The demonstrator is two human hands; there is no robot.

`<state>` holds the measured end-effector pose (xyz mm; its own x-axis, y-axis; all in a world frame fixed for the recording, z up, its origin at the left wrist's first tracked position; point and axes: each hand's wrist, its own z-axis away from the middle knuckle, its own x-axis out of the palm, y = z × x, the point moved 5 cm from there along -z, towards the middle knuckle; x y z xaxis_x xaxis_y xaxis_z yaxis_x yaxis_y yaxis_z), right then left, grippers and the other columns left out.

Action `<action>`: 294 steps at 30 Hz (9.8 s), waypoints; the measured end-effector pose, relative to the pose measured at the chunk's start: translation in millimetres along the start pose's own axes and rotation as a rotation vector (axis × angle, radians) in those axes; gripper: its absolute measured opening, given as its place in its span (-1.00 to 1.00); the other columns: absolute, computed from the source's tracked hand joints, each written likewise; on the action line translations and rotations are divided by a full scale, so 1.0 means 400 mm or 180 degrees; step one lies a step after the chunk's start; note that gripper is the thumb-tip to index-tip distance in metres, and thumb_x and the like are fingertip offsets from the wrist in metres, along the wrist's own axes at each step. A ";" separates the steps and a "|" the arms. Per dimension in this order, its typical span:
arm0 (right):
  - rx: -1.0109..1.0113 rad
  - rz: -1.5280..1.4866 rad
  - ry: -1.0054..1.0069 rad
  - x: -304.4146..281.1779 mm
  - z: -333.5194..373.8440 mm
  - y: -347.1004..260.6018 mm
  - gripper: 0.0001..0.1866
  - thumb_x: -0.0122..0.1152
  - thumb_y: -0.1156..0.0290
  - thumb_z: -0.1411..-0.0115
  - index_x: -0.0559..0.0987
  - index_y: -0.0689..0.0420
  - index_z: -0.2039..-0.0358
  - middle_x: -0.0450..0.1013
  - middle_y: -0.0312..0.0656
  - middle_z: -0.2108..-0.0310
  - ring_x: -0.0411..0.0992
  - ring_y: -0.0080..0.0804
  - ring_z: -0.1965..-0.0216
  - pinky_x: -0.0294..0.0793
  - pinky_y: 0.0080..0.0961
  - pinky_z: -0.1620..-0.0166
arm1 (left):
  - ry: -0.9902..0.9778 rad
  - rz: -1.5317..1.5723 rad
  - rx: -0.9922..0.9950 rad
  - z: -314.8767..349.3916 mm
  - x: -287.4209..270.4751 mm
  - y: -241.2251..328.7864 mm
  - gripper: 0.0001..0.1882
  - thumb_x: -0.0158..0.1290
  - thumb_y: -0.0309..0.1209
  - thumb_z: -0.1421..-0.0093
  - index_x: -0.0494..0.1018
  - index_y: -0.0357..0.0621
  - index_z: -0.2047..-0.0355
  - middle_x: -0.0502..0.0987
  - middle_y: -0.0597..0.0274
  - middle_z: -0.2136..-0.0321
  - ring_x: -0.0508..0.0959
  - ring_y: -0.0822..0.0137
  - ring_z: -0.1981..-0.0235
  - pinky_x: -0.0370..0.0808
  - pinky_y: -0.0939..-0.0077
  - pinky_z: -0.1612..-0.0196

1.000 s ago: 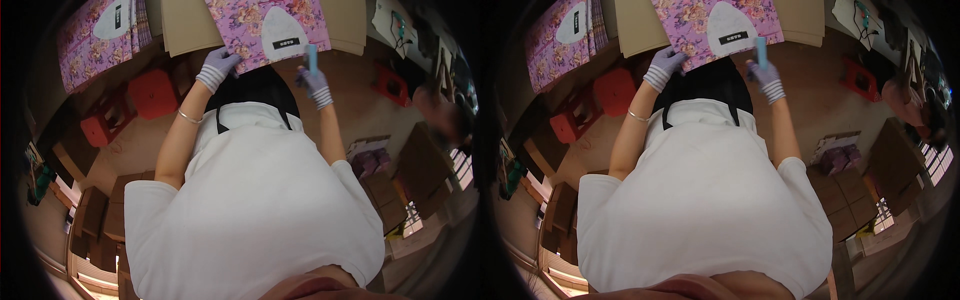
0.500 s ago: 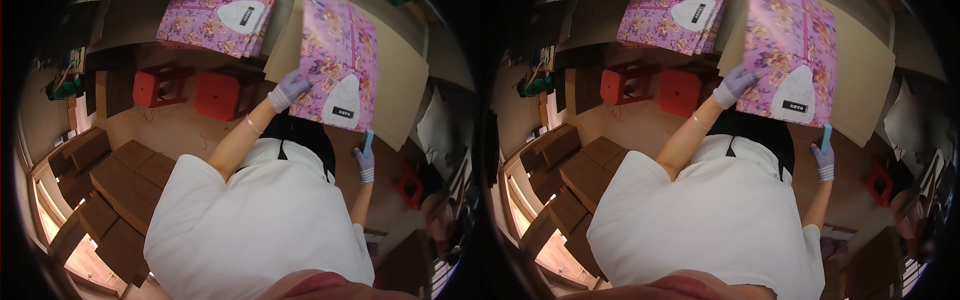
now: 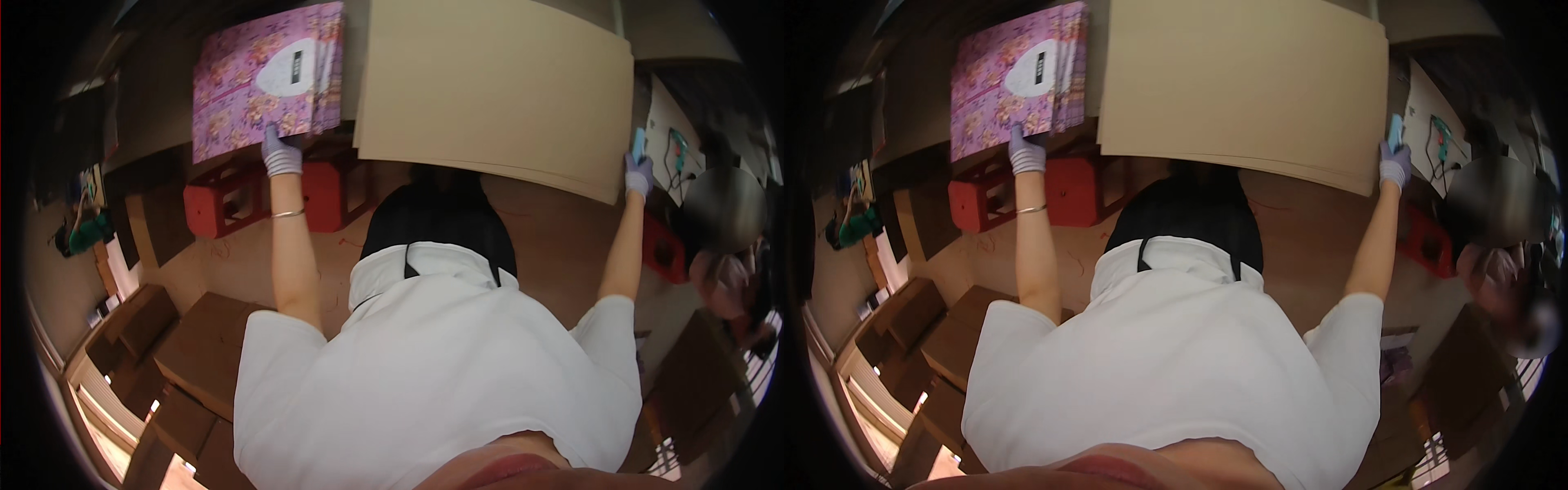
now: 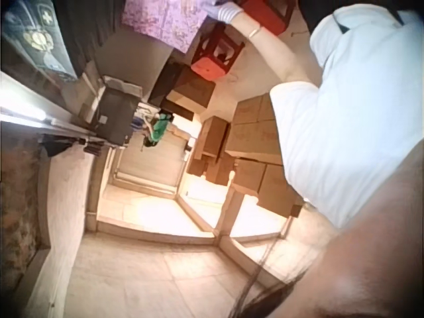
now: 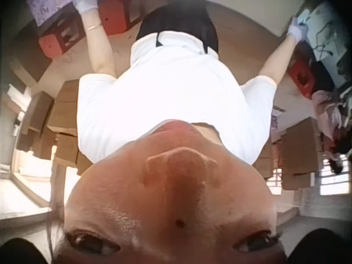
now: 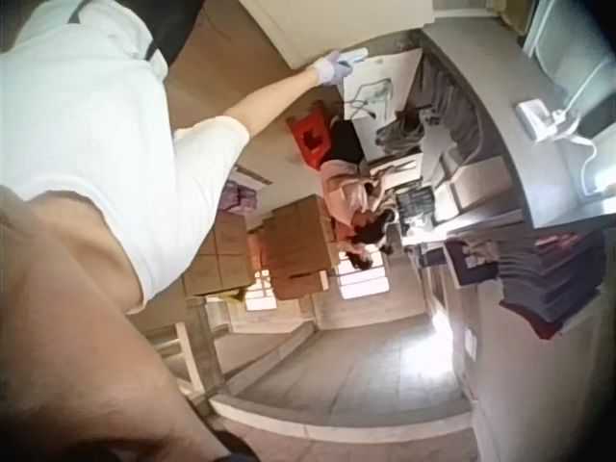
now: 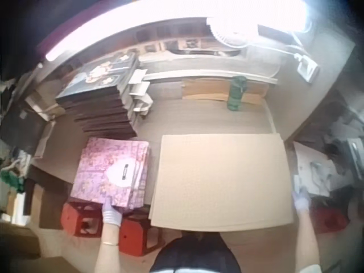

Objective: Folding floral-patterned paper bags and stacking them on the floor.

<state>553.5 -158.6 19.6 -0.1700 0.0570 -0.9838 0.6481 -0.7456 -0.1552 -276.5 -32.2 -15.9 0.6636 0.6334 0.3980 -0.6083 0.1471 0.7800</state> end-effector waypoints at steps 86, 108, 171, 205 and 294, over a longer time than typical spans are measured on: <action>-0.0888 -0.2572 -0.1014 -0.167 0.132 -0.329 -0.53 0.10 0.46 -0.15 0.34 0.35 -0.07 0.44 -0.11 0.08 0.41 -0.44 0.10 0.35 -0.60 0.02 | -0.2546 -0.3104 0.2665 0.108 0.509 -0.223 -0.43 -0.06 -0.20 -0.18 0.21 -0.23 -0.14 0.26 -0.08 -0.11 0.24 0.05 -0.14 0.14 0.29 -0.19; -0.1457 -0.1209 -0.1775 0.183 0.394 -0.629 -0.70 0.28 0.28 0.08 0.54 0.17 0.34 0.49 -0.10 0.51 0.47 -0.28 0.46 0.46 -0.43 0.30 | -0.2529 -0.5037 0.3675 0.456 0.708 -0.499 -0.38 0.07 -0.20 0.07 0.34 -0.13 -0.04 0.03 -0.06 -0.25 0.00 -0.07 -0.28 -0.14 -0.17 -0.25; -0.1741 -0.0364 -0.1883 0.142 0.425 -0.633 -0.47 0.48 0.31 0.29 0.41 0.13 0.29 0.39 -0.15 0.34 0.37 -0.16 0.24 0.35 -0.26 0.16 | -0.3880 -0.5385 0.4317 0.019 1.045 -0.406 -0.31 -0.09 -0.12 -0.11 0.09 -0.16 -0.21 0.11 -0.01 -0.22 0.09 0.03 -0.26 -0.08 -0.11 -0.26; -0.4110 -0.2627 -0.2244 0.018 0.729 -0.921 -0.48 0.08 0.06 -0.12 0.42 0.22 0.07 0.34 0.05 0.04 0.29 -0.01 -0.04 0.28 -0.16 -0.06 | -0.2312 -0.1781 0.0558 0.362 0.446 -0.145 -0.33 0.00 -0.20 -0.21 0.04 -0.20 -0.24 0.16 0.15 -0.21 0.14 0.30 -0.23 0.16 0.49 -0.20; -0.2577 0.0183 -0.2059 0.161 0.484 -0.745 -0.58 0.34 0.33 0.13 0.43 0.09 0.24 0.39 -0.13 0.29 0.35 -0.15 0.20 0.33 -0.19 0.16 | -0.4239 -0.5465 0.4290 0.102 0.843 -0.411 -0.12 -0.05 0.16 -0.02 0.02 -0.06 -0.24 0.03 0.13 -0.26 0.05 0.13 -0.28 -0.05 -0.33 -0.16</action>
<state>205.6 -61.3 19.8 -0.3342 -0.5102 -0.7925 0.9319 -0.0531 -0.3588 64.8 126.1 9.8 0.1589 -0.0593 -0.9855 0.5226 -0.8419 0.1349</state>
